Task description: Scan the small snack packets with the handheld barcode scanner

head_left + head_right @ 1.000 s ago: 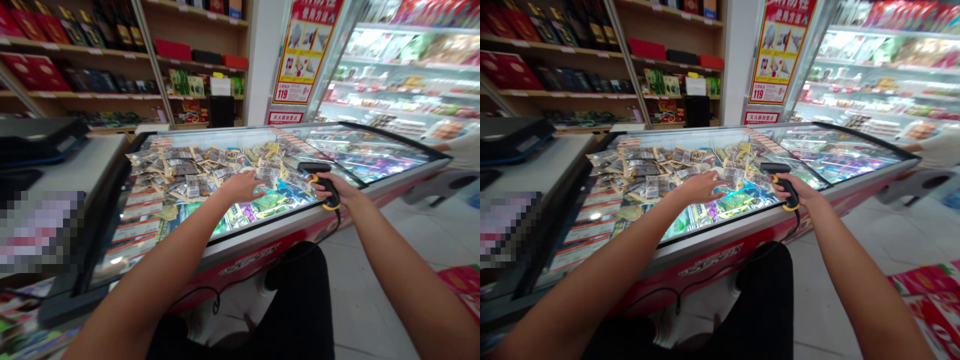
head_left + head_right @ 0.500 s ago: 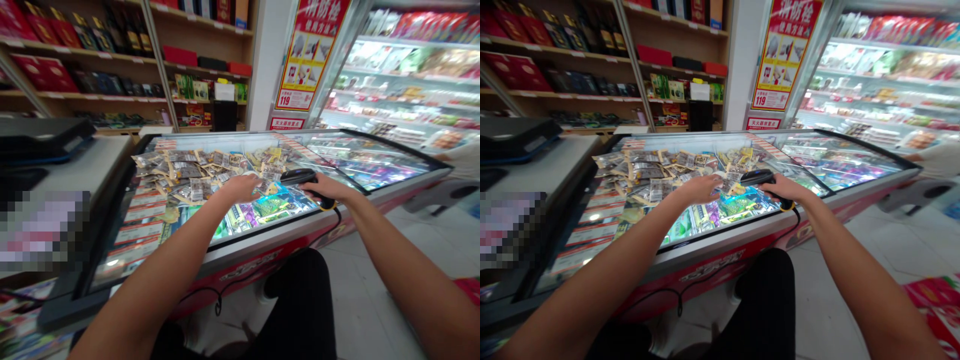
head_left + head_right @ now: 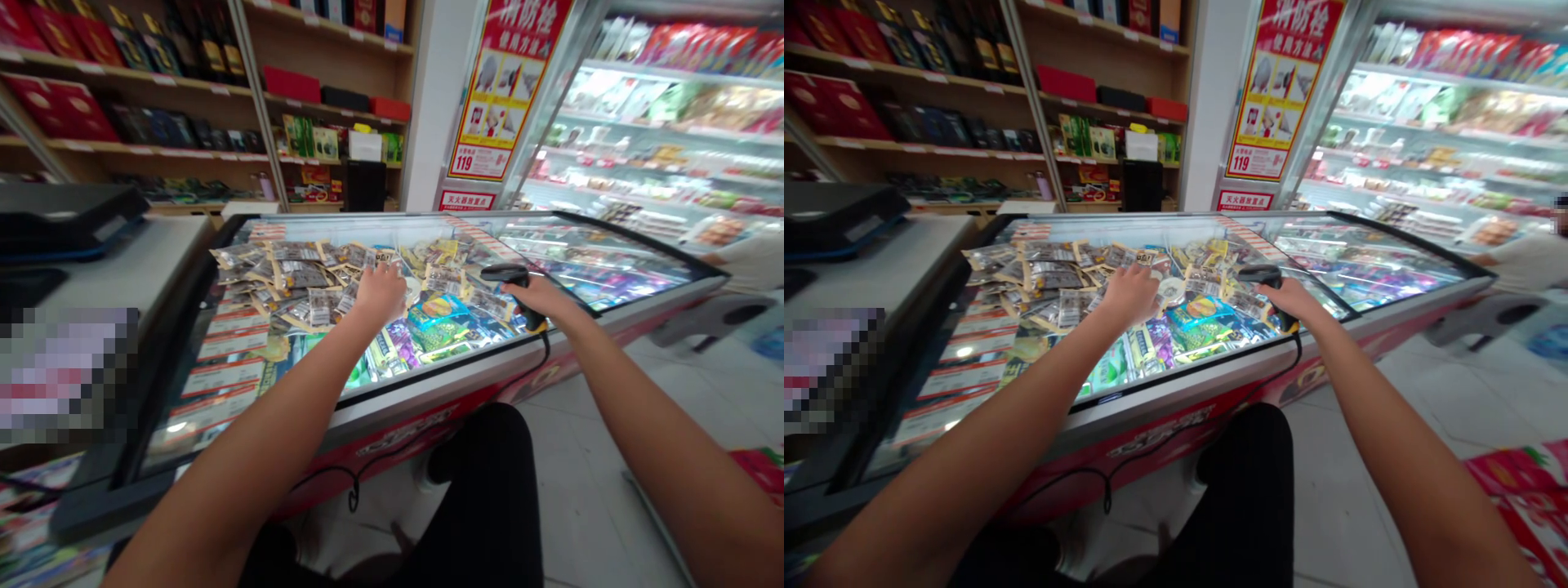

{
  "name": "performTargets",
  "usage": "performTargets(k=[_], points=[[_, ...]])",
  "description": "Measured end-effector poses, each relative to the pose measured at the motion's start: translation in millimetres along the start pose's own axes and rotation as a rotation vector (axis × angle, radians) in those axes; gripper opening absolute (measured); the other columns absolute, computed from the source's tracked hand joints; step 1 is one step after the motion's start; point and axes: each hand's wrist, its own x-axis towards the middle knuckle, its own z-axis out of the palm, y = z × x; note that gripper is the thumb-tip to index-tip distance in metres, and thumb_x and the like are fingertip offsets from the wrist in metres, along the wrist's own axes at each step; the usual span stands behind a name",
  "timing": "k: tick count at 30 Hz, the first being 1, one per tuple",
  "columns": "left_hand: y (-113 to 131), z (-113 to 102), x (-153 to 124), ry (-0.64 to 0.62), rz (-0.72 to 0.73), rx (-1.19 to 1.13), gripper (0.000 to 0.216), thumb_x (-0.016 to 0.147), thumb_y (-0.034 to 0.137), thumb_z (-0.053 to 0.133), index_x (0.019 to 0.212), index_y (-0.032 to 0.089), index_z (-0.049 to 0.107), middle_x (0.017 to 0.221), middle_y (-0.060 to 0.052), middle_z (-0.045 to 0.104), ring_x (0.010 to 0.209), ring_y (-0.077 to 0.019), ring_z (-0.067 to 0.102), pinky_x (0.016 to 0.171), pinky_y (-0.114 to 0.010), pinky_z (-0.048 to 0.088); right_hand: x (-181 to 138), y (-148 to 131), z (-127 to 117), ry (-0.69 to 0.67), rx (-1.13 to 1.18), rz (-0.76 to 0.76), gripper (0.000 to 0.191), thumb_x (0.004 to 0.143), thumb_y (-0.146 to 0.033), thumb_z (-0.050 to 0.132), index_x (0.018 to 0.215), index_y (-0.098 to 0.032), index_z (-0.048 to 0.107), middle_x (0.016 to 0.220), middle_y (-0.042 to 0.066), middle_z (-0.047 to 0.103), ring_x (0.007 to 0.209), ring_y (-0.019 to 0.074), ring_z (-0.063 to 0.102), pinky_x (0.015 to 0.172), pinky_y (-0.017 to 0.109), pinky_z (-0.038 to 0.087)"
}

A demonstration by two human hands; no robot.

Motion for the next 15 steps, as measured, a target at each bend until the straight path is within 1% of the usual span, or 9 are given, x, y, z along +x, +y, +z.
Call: performTargets(k=[2, 4, 5, 7, 10, 11, 13, 15], points=[[2.8, -0.1, -1.2, 0.040, 0.066, 0.009, 0.033, 0.088, 0.019, 0.059, 0.119, 0.014, 0.071, 0.140, -0.019, 0.062, 0.128, -0.0375, 0.054, 0.098, -0.049, 0.045, -2.7, 1.4, 1.8, -0.055, 0.026, 0.025, 0.026, 0.081, -0.040, 0.081, 0.082, -0.016, 0.069, 0.051, 0.004, 0.064, 0.045, 0.0175, 0.062, 0.040, 0.024, 0.047], [9.9, 0.1, -2.0, 0.040, 0.154, -0.029, 0.034, 0.089, 0.017, 0.056, 0.120, 0.015, 0.069, 0.137, -0.018, 0.064, 0.128, -0.0359, 0.055, 0.099, -0.048, 0.045, -8.7, 0.8, 4.8, -0.118, 0.060, 0.033, 0.028, 0.083, -0.041, 0.079, 0.085, -0.015, 0.069, 0.053, 0.004, 0.065, 0.046, 0.0161, 0.062, 0.041, 0.023, 0.047], [14.8, 0.9, -2.2, 0.027, 0.193, -0.069, 0.034, 0.091, 0.019, 0.054, 0.122, 0.015, 0.067, 0.135, -0.017, 0.065, 0.128, -0.0349, 0.055, 0.099, -0.047, 0.046, -12.5, -0.1, 6.5, -0.148, 0.076, 0.024, 0.030, 0.083, -0.043, 0.079, 0.087, -0.015, 0.069, 0.054, 0.004, 0.065, 0.046, 0.0156, 0.062, 0.042, 0.023, 0.047], [25.4, 3.9, -2.5, -0.023, 0.246, -0.174, 0.038, 0.095, 0.028, 0.052, 0.130, 0.016, 0.062, 0.135, -0.016, 0.065, 0.126, -0.0333, 0.057, 0.099, -0.046, 0.047, -20.0, -2.5, 10.2, -0.201, 0.100, -0.006, 0.033, 0.083, -0.046, 0.078, 0.090, -0.015, 0.068, 0.054, 0.003, 0.065, 0.047, 0.0149, 0.061, 0.042, 0.022, 0.046], [38.0, 11.5, -2.5, -0.104, 0.251, -0.271, 0.056, 0.097, 0.048, 0.055, 0.143, 0.016, 0.051, 0.143, -0.017, 0.060, 0.129, -0.0348, 0.055, 0.101, -0.046, 0.047, -29.5, -7.9, 17.2, -0.263, 0.085, -0.041, 0.038, 0.083, -0.051, 0.078, 0.088, -0.016, 0.065, 0.055, 0.003, 0.064, 0.047, 0.0142, 0.058, 0.041, 0.022, 0.044], [40.2, 14.1, -2.3, -0.119, 0.242, -0.280, 0.062, 0.096, 0.052, 0.056, 0.146, 0.016, 0.048, 0.145, -0.017, 0.059, 0.131, -0.0356, 0.053, 0.103, -0.047, 0.047, -32.0, -10.1, 20.0, -0.274, 0.080, -0.055, 0.038, 0.082, -0.052, 0.078, 0.087, -0.016, 0.065, 0.055, 0.003, 0.064, 0.047, 0.0140, 0.058, 0.041, 0.022, 0.043], [41.3, 18.6, -1.6, -0.126, 0.231, -0.290, 0.064, 0.096, 0.053, 0.058, 0.149, 0.020, 0.045, 0.147, -0.017, 0.057, 0.135, -0.0360, 0.051, 0.105, -0.047, 0.045, -36.0, -15.2, 25.9, -0.291, 0.087, -0.080, 0.038, 0.082, -0.052, 0.078, 0.086, -0.017, 0.065, 0.056, 0.003, 0.064, 0.047, 0.0136, 0.057, 0.041, 0.022, 0.043], [39.0, 21.8, -0.4, -0.123, 0.237, -0.314, 0.059, 0.097, 0.047, 0.059, 0.149, 0.023, 0.046, 0.146, -0.015, 0.058, 0.134, -0.0347, 0.052, 0.104, -0.047, 0.045, -38.9, -20.3, 31.3, -0.312, 0.109, -0.102, 0.036, 0.082, -0.051, 0.079, 0.084, -0.018, 0.065, 0.057, 0.002, 0.063, 0.049, 0.0135, 0.057, 0.043, 0.023, 0.044]])
